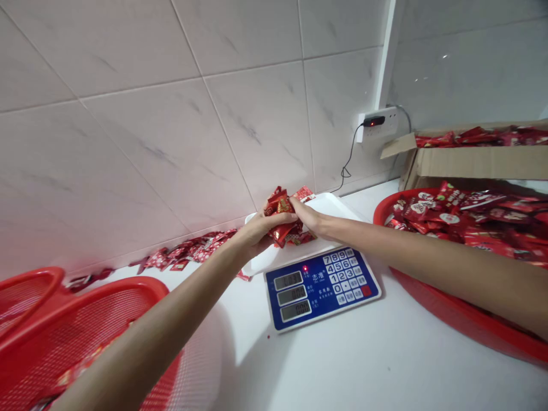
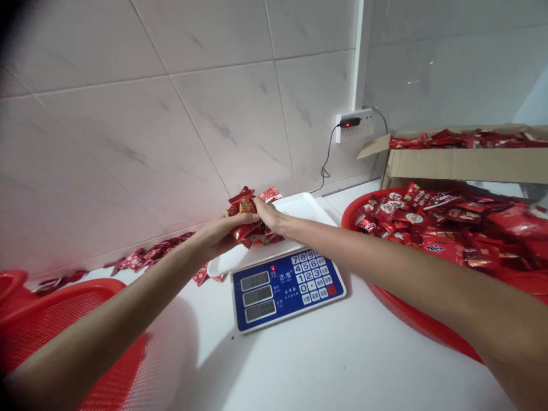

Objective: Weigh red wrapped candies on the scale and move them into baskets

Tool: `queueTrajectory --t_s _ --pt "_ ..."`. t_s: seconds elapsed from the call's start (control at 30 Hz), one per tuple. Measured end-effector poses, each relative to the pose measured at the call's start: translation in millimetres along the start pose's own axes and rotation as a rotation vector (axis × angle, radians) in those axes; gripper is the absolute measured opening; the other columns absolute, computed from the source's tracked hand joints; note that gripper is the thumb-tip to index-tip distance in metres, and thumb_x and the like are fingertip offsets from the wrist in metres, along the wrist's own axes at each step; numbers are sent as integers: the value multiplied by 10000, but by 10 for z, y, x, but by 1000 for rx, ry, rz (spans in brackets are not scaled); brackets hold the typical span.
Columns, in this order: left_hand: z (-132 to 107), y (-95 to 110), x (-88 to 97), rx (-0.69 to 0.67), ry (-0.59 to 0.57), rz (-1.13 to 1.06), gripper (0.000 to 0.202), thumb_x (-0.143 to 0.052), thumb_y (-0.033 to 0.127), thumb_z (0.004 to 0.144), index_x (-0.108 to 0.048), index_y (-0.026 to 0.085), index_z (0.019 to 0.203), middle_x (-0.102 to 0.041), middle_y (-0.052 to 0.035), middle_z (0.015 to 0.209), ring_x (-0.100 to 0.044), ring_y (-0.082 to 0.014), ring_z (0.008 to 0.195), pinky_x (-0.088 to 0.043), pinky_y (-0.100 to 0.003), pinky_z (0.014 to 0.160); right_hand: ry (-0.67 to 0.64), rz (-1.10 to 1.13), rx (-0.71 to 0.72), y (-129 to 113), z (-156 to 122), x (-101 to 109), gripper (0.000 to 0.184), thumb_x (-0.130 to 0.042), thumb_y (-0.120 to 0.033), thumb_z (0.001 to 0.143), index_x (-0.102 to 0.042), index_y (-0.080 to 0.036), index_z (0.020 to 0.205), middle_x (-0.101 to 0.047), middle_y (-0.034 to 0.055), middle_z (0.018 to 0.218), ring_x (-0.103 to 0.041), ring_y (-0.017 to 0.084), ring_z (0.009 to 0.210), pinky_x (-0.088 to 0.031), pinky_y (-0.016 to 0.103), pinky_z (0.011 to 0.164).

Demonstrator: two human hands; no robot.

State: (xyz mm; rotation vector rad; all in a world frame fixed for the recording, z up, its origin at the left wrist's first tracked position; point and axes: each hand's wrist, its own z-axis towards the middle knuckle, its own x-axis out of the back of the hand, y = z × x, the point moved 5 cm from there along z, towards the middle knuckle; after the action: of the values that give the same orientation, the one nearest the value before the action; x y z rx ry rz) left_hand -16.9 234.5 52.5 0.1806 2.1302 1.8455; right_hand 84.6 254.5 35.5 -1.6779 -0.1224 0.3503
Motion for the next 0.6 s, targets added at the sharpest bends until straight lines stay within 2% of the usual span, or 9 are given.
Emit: queueTrajectory --t_s 0.17,0.3,0.37,0.43,0.53,0.6 --pt "45 5 30 -32 77 -12 134 -695 57 665 -652 104 783 -695 -48 686 -660 -146 620 -572 -241 635 -134 19 92 -125 28 -92 332 -372 -376 897 -505 -217 637 -576 7 626 -511 173 692 -405 295 680" --pt "5 40 44 -77 106 2 120 -683 47 651 -649 108 749 -681 -37 653 -642 -146 591 -551 -235 583 -135 94 136 -197 -26 -40 187 -502 -334 786 -479 -218 641 -567 0 696 -493 169 744 -407 306 734" --pt "-45 75 59 -90 106 8 143 -693 52 642 -660 106 770 -688 -40 672 -646 -151 607 -557 -242 598 -120 111 154 -231 -96 50 150 -608 -325 719 -504 -222 689 -596 4 800 -513 186 835 -427 325 782" --pt "-104 115 99 -99 111 12 155 -706 60 633 -667 104 776 -695 -45 694 -649 -149 621 -561 -240 614 -111 149 171 -255 -178 153 197 -685 -327 690 -532 -235 772 -623 7 931 -538 210 962 -445 349 848" --pt "-192 141 188 -92 127 25 168 -731 66 609 -666 108 757 -693 -41 686 -642 -145 604 -553 -229 592 -37 210 152 -225 -274 284 285 -693 -321 737 -548 -273 977 -629 18 1071 -570 219 1075 -471 375 911" --pt "-240 127 234 -76 138 41 187 -741 64 594 -670 109 761 -693 -40 676 -640 -147 591 -549 -225 575 7 131 88 -151 -309 299 303 -663 -317 795 -549 -268 1072 -622 52 1150 -586 225 1112 -484 385 935"
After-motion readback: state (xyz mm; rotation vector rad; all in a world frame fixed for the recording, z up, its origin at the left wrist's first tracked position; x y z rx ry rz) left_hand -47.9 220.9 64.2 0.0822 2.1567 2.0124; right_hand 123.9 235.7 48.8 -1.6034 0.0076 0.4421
